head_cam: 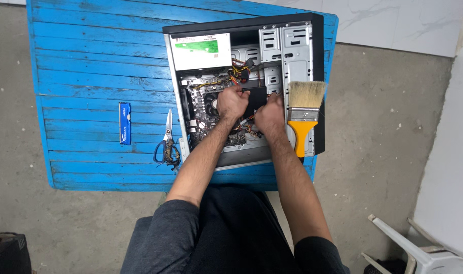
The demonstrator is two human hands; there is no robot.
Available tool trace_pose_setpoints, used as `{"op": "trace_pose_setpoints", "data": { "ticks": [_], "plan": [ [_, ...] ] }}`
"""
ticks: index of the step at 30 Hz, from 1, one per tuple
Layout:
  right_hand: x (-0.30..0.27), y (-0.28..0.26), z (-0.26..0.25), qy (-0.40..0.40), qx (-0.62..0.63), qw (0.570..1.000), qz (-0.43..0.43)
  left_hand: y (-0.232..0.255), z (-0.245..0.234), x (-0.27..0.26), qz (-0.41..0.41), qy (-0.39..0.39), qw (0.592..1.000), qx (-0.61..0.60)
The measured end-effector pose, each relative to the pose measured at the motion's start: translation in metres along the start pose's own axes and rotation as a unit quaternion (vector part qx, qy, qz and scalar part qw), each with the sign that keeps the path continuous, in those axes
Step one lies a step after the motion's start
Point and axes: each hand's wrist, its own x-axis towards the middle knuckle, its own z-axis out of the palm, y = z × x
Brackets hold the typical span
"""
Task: The person installs a hard drive into a desktop computer case, connects power and data cables, and cleans the interior with a brush. They then insert a graphics card into the motherboard and connect additional cables.
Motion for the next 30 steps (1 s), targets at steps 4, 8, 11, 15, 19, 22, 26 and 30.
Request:
{"op": "trace_pose_setpoints", "data": {
  "ticks": [4, 8, 11, 15, 19, 22, 26, 30],
  "plan": [
    [-0.026, -0.02, -0.021, -0.111, -0.054, 0.992, 0.022, 0.017, -0.007, 0.002, 0.014, -0.035, 0.997, 0.069],
    [-0.039, -0.031, -0.033, -0.117, -0.059, 0.991, 0.005, 0.034, -0.011, -0.003, 0.033, -0.044, 0.994, 0.094],
    [-0.043, -0.034, -0.037, -0.157, -0.095, 0.983, 0.001, 0.045, -0.015, -0.002, 0.005, -0.076, 0.99, 0.117],
    [-0.044, -0.032, -0.038, -0.197, -0.13, 0.971, -0.021, 0.056, -0.018, 0.005, -0.021, -0.113, 0.983, 0.141],
    [-0.048, -0.028, -0.038, -0.212, -0.136, 0.966, -0.055, 0.062, -0.019, 0.005, -0.023, -0.108, 0.981, 0.158],
    [-0.054, -0.029, -0.04, -0.214, -0.117, 0.968, -0.056, 0.064, -0.018, 0.006, -0.019, -0.1, 0.98, 0.17],
    [-0.062, -0.027, -0.041, -0.209, -0.109, 0.97, -0.052, 0.056, -0.01, 0.012, -0.009, -0.107, 0.975, 0.195],
    [-0.055, -0.007, -0.031, -0.103, 0.022, 0.994, -0.027, 0.033, 0.005, 0.02, 0.043, -0.114, 0.978, 0.169]
  ]
}}
